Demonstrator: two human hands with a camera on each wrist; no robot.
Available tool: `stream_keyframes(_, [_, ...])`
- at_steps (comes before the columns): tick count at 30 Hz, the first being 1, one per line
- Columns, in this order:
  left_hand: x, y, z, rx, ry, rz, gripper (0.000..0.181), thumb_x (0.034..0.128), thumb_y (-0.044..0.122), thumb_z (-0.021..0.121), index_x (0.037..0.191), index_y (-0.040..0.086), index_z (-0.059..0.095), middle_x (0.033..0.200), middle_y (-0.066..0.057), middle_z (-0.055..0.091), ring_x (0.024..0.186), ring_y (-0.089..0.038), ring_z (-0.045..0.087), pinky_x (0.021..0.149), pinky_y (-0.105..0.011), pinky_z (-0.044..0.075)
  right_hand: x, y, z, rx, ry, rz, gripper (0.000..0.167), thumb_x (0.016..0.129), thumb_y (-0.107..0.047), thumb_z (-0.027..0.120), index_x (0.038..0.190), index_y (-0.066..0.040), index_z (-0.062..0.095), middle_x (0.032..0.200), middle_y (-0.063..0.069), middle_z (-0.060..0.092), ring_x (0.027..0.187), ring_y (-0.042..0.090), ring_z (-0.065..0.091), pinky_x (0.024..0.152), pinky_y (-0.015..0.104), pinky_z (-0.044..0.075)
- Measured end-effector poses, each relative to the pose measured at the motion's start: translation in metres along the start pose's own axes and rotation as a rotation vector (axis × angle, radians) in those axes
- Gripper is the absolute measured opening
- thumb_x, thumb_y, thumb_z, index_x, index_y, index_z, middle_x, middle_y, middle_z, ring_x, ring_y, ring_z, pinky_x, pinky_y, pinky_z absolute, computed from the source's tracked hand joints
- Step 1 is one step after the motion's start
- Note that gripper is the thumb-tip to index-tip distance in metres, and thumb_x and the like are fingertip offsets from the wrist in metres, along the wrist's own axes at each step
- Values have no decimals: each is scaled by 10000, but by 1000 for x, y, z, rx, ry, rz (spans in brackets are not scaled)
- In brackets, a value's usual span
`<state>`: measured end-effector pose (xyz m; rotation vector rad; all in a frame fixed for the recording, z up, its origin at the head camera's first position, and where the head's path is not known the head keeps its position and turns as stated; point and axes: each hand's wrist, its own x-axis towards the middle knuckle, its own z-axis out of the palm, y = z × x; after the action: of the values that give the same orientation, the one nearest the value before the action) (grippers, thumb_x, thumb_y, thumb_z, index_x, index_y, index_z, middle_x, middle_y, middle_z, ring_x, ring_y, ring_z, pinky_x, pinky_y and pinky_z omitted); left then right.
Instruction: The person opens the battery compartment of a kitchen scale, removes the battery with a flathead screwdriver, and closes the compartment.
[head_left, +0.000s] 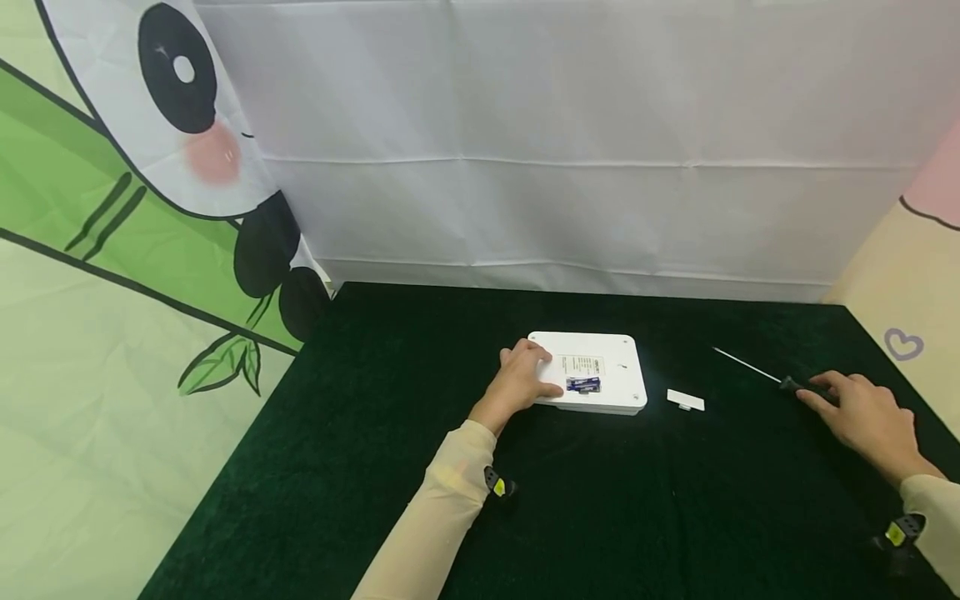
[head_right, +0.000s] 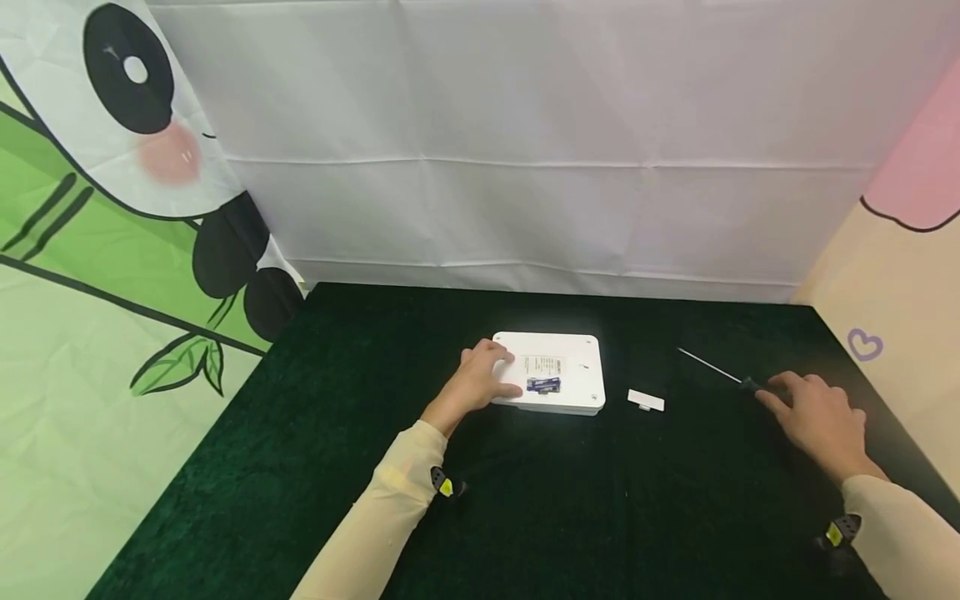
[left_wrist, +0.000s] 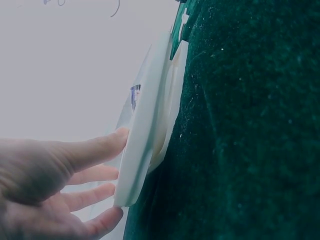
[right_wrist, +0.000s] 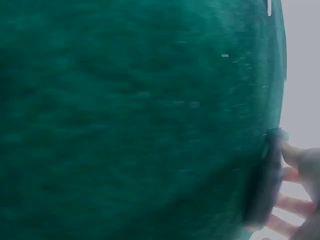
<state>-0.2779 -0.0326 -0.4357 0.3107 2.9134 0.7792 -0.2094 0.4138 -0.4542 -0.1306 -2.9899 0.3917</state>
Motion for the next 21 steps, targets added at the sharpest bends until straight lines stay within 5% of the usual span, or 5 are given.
stream_keyframes(5, [0, 0, -1, 7, 0, -5, 581, 790, 331, 822, 1293, 123, 617, 1409, -37, 453, 1142, -225, 380, 942, -333, 402, 14, -24, -9, 52, 84, -134, 420, 961, -322, 621, 1179, 36, 590, 1059, 328, 562, 871, 455, 489, 644, 582, 396])
stream_keyframes(11, [-1, 0, -2, 6, -1, -18, 581, 793, 335, 818, 1298, 132, 615, 1416, -27, 448, 1145, -222, 379, 941, -330, 411, 34, -94, -13, 178, 83, -385, 254, 963, -184, 626, 1133, 2, 653, 1043, 228, 648, 952, 369, 539, 780, 553, 414])
stream_keyframes(21, [-2, 3, -2, -1, -2, -25, 572, 792, 335, 818, 1291, 137, 620, 1414, -22, 449, 1149, -221, 385, 951, -337, 423, 44, -194, 13, 144, -81, -469, 216, 928, -212, 673, 1090, -72, 703, 951, 62, 652, 943, 282, 494, 763, 407, 392])
